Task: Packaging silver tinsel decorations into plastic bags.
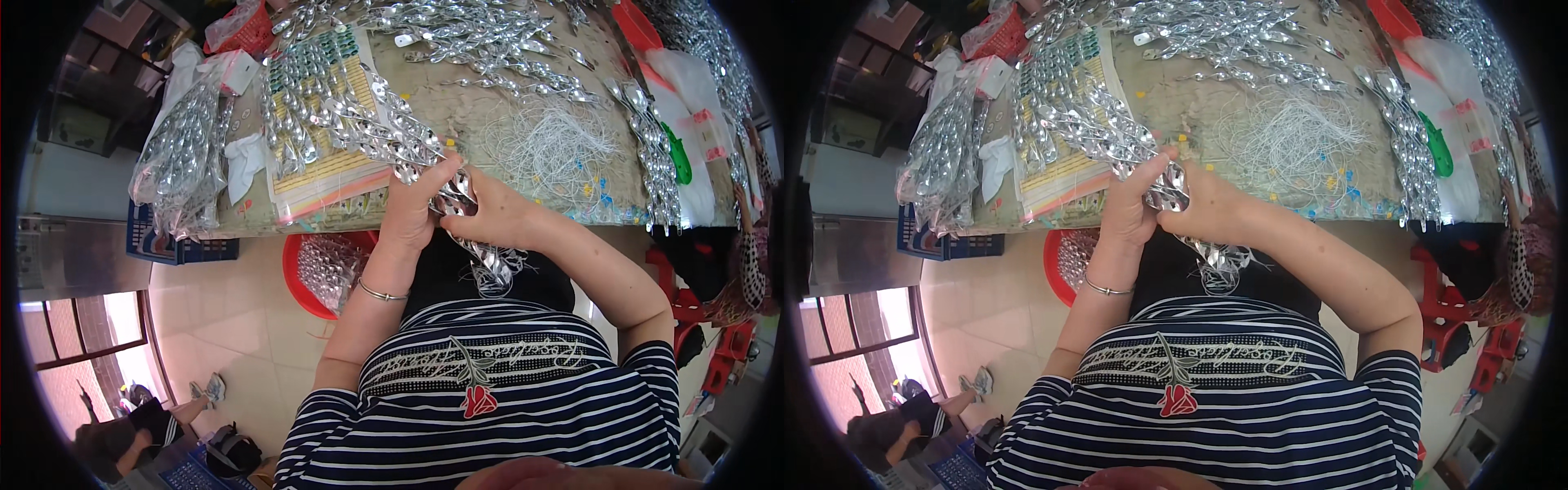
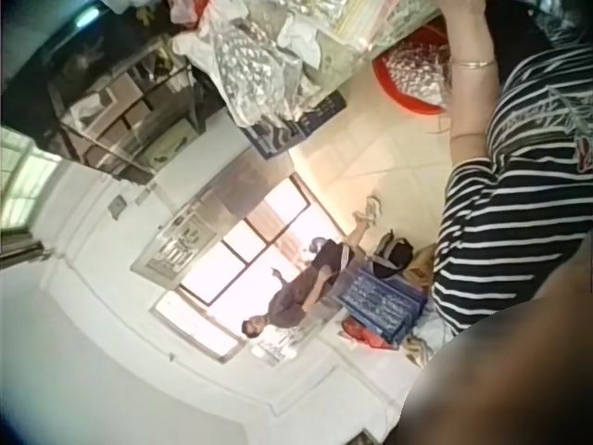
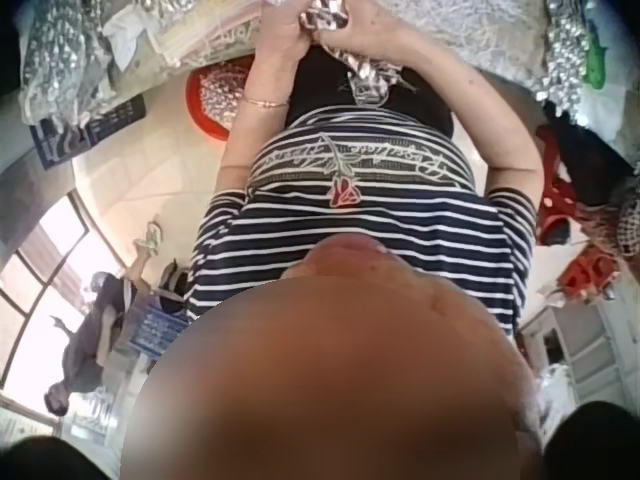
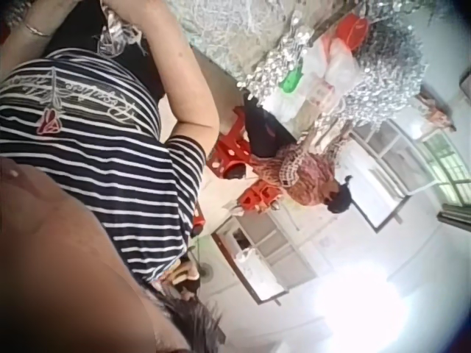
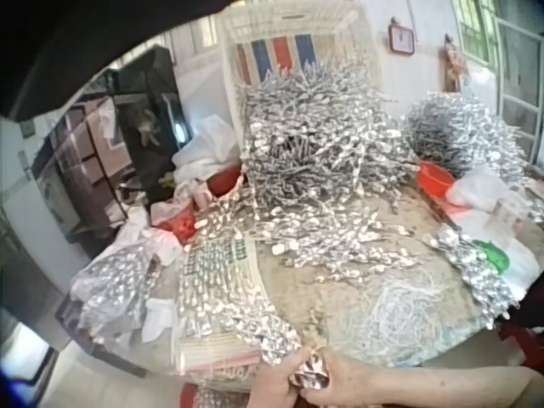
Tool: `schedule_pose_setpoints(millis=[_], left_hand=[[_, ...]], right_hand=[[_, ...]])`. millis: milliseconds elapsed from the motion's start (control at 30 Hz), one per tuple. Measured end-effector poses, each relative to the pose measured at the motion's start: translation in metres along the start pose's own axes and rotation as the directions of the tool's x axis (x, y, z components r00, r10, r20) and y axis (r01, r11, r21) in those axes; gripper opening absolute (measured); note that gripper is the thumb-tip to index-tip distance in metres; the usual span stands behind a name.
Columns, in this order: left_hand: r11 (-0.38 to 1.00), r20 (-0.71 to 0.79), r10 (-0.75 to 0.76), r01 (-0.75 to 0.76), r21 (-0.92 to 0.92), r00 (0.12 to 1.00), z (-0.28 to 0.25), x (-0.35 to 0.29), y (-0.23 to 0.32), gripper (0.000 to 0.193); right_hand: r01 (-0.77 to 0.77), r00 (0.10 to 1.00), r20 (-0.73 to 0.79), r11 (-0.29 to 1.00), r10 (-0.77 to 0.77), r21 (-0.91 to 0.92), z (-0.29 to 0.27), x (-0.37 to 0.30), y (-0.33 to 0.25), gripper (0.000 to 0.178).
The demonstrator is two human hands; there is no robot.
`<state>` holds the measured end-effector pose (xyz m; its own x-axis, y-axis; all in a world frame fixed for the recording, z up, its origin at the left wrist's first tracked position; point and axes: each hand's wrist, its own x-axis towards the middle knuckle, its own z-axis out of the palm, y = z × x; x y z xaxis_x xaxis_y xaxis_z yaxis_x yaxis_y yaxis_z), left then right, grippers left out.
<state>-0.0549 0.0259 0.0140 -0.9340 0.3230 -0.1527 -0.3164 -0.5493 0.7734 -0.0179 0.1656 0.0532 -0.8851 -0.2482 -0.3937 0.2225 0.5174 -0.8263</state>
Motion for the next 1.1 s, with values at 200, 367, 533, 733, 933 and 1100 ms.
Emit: schedule_pose_setpoints(millis=[200,367,533,733,933,1100], left_hand=[[0.998,0.038,-0.061,0.06,0.028,0.997,-0.004,0.002,0.004,0.04],[0.994,0.066,-0.065,0.059,0.092,0.996,-0.004,0.0,0.007,0.039],[0.997,0.055,-0.058,0.056,0.054,0.997,-0.009,-0.002,0.009,0.039],[0.994,0.023,-0.098,0.097,0.052,0.995,-0.01,-0.004,0.008,0.032],[0.964,0.146,-0.179,0.144,0.223,0.973,-0.015,-0.008,0.024,0.033],[0.998,0.102,0.024,-0.031,0.061,0.994,-0.019,-0.006,0.019,0.045]], right_hand=[[0.058,0.998,-0.029,0.996,-0.057,0.062,-0.001,0.01,-0.006,0.066],[0.056,0.998,0.018,0.996,-0.057,0.065,-0.001,0.016,-0.01,0.058],[0.134,0.991,-0.023,0.989,-0.133,0.066,0.01,0.022,-0.013,0.059],[0.099,0.991,-0.095,0.994,-0.093,0.057,0.009,0.014,-0.024,0.072],[0.081,0.993,-0.088,0.996,-0.077,0.038,-0.002,0.009,-0.034,0.047],[-0.034,0.999,-0.007,0.999,0.034,0.041,-0.007,0.012,-0.031,0.029]])
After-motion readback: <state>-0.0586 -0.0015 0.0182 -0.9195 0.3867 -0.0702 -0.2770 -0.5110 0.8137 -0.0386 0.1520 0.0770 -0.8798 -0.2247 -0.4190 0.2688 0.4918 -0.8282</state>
